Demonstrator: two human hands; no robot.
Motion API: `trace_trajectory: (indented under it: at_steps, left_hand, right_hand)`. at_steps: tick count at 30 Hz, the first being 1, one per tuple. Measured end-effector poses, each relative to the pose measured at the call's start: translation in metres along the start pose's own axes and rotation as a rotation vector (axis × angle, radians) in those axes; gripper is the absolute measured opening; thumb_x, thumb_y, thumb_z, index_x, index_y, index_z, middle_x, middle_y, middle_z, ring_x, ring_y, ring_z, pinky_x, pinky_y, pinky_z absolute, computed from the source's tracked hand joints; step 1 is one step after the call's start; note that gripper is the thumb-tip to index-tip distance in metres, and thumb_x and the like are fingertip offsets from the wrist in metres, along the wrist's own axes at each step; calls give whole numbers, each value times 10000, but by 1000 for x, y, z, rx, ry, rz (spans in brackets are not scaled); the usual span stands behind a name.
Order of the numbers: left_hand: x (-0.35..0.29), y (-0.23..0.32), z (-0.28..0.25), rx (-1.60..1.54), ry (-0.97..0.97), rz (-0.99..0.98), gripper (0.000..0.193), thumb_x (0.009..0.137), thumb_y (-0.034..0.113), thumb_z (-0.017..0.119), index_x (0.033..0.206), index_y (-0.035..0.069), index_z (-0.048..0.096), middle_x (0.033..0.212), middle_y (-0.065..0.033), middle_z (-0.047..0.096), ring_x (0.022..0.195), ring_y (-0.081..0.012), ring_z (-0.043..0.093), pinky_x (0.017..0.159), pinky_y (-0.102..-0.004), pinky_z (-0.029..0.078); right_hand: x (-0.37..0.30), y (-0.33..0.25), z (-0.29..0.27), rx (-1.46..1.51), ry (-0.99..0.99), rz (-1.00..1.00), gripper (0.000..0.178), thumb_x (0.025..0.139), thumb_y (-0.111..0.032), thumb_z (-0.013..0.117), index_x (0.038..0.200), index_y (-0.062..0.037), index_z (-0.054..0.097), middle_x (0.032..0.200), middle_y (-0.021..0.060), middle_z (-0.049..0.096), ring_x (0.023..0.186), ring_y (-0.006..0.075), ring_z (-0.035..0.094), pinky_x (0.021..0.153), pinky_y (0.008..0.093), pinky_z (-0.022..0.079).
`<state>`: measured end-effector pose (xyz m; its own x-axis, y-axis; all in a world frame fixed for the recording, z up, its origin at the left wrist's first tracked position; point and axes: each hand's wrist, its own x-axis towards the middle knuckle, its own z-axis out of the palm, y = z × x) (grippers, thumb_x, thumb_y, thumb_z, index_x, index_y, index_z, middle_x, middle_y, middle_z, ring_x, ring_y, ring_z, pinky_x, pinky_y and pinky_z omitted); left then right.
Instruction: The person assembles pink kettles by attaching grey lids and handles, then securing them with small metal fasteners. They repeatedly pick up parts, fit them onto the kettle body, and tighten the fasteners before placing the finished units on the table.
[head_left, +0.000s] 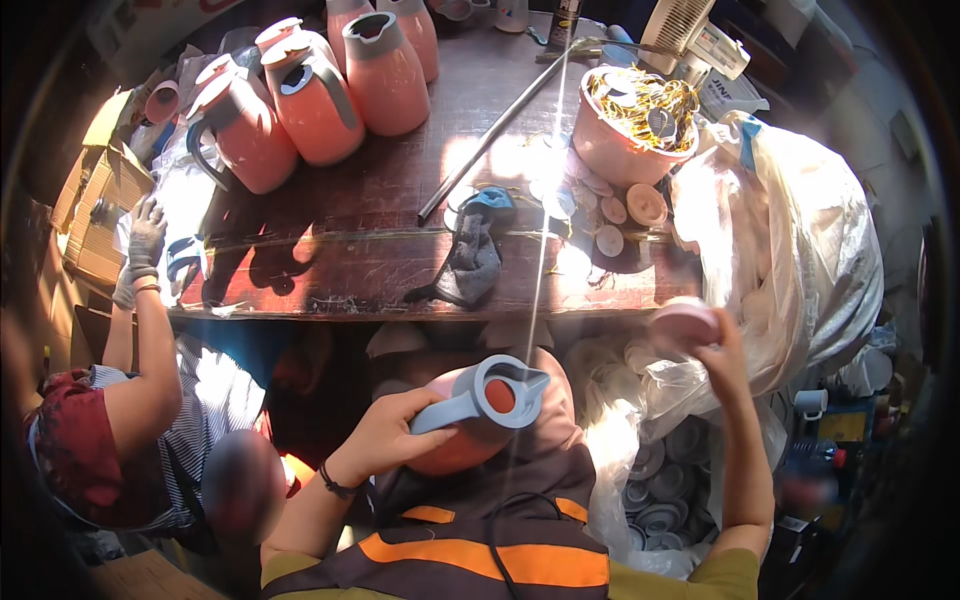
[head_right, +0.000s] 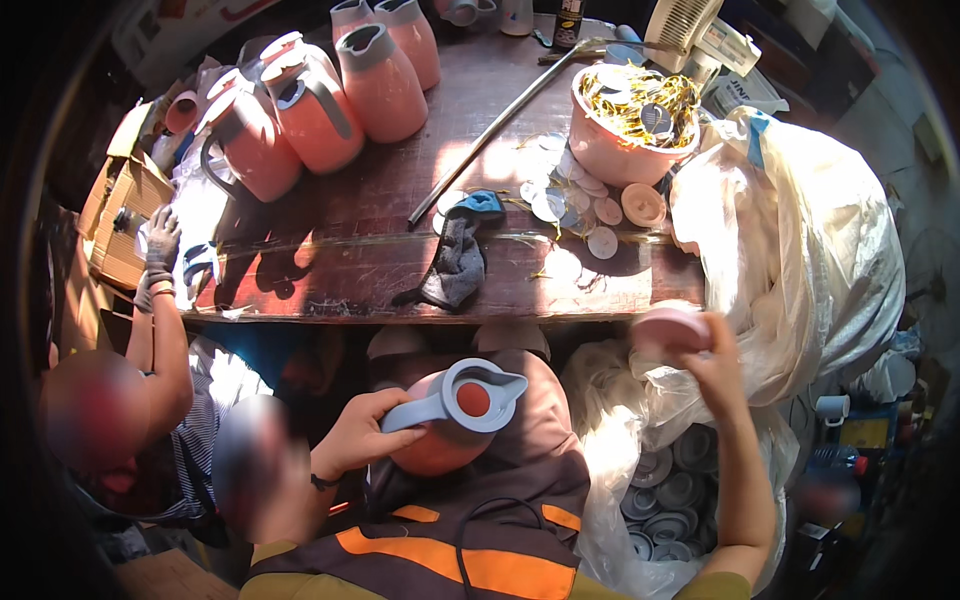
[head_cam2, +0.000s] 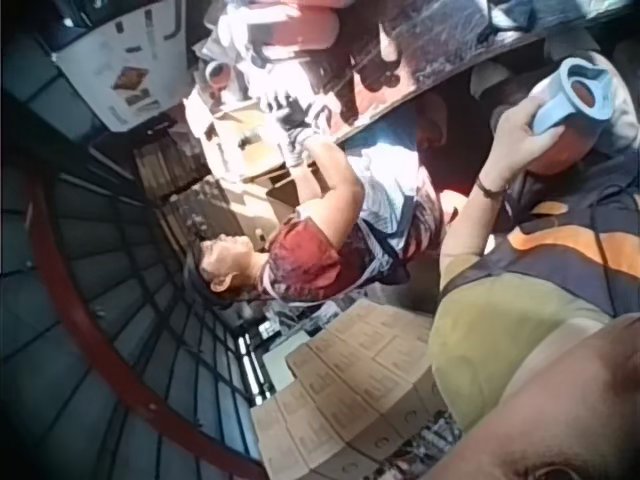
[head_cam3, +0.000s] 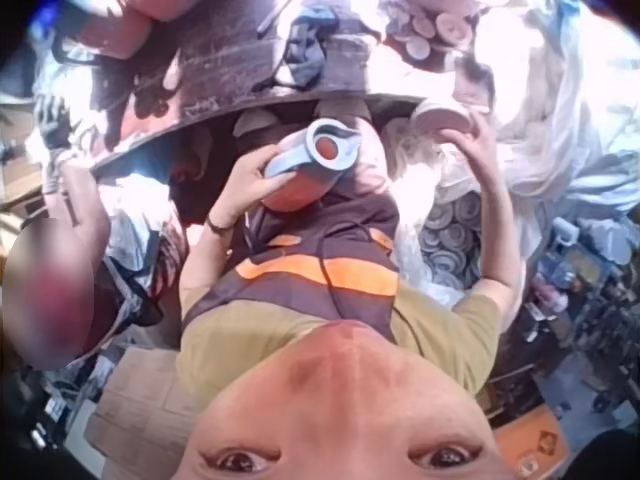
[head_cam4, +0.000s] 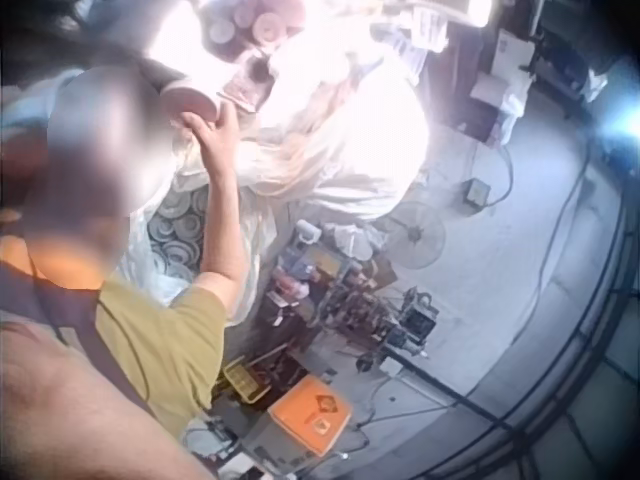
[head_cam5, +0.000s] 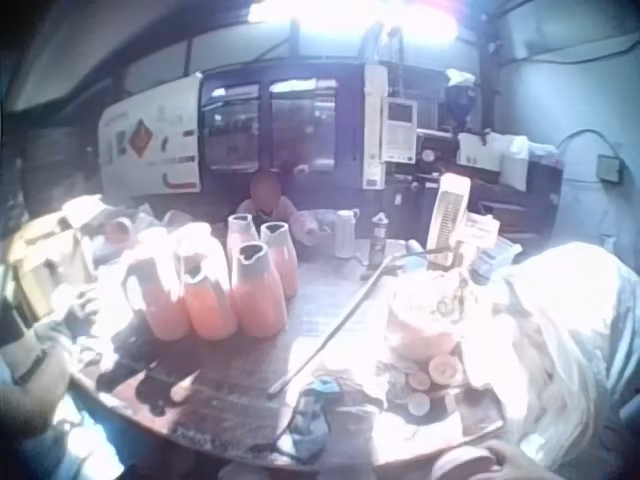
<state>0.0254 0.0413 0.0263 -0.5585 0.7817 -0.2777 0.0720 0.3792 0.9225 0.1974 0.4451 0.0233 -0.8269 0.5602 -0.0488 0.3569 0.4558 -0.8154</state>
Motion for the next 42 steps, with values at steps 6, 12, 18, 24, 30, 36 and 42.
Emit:
trace_trajectory:
  at_steps: [6, 12, 18, 24, 30, 36, 42]
  left_hand:
    - [-3, -4, 14, 90, -76, 114, 303, 809, 247, 710, 1030, 51, 645, 897, -125, 650, 819, -249, 627, 750, -330, 483]
    - [-16, -5, 15, 22, 40, 80, 301, 812, 238, 707, 1038, 48, 650, 886, -120, 653, 816, -223, 626, 751, -316, 486]
    - [-16, -14, 8, 0, 13, 103, 266, 799, 175, 706, 1020, 32, 663, 863, -94, 666, 785, -150, 631, 739, -275, 492]
    - [-19, -19, 4, 74, -9, 163, 262, 773, 143, 706, 1005, 29, 663, 856, -84, 664, 775, -135, 618, 738, -265, 487]
    - [-22, -15, 4, 4, -72, 114, 286, 764, 155, 729, 1009, 24, 665, 870, -84, 670, 793, -144, 626, 759, -267, 488]
    - [3, -48, -19, -148, -172, 160, 248, 723, 101, 786, 936, 9, 696, 852, -42, 674, 827, -127, 622, 786, -263, 486]
    - [30, -67, -13, -224, -130, 145, 159, 749, 78, 681, 894, 20, 705, 850, -70, 703, 800, -131, 647, 758, -265, 498]
  right_hand:
    - [1, -67, 106, 65, -782, -28, 570, 791, -407, 742, 1214, -48, 612, 1069, 121, 622, 1007, 195, 602, 877, 306, 467]
    - [-37, -122, 129, -448, -416, -684, 717, 803, -510, 652, 1338, -64, 482, 1311, 197, 486, 1198, 374, 464, 1029, 471, 337]
    - [-45, -106, 157, -171, -405, -596, 728, 759, -521, 699, 1338, -132, 494, 1299, 203, 471, 1194, 385, 466, 1022, 487, 346]
    - [-40, -116, 155, -241, -425, -834, 658, 728, -488, 721, 1280, -168, 561, 1166, 139, 535, 1055, 298, 537, 875, 441, 402]
    - [-37, -92, 162, -104, -356, -1065, 596, 689, -436, 731, 1221, -199, 609, 1154, 123, 544, 1003, 289, 555, 835, 409, 422]
    - [-36, -100, 165, 78, -474, -1306, 529, 704, -347, 731, 1200, -193, 630, 1158, 129, 553, 1009, 309, 580, 820, 390, 476]
    - [-50, -113, 172, 130, -525, -1451, 492, 741, -348, 716, 1199, -193, 628, 1169, 139, 553, 1008, 302, 588, 825, 384, 477]
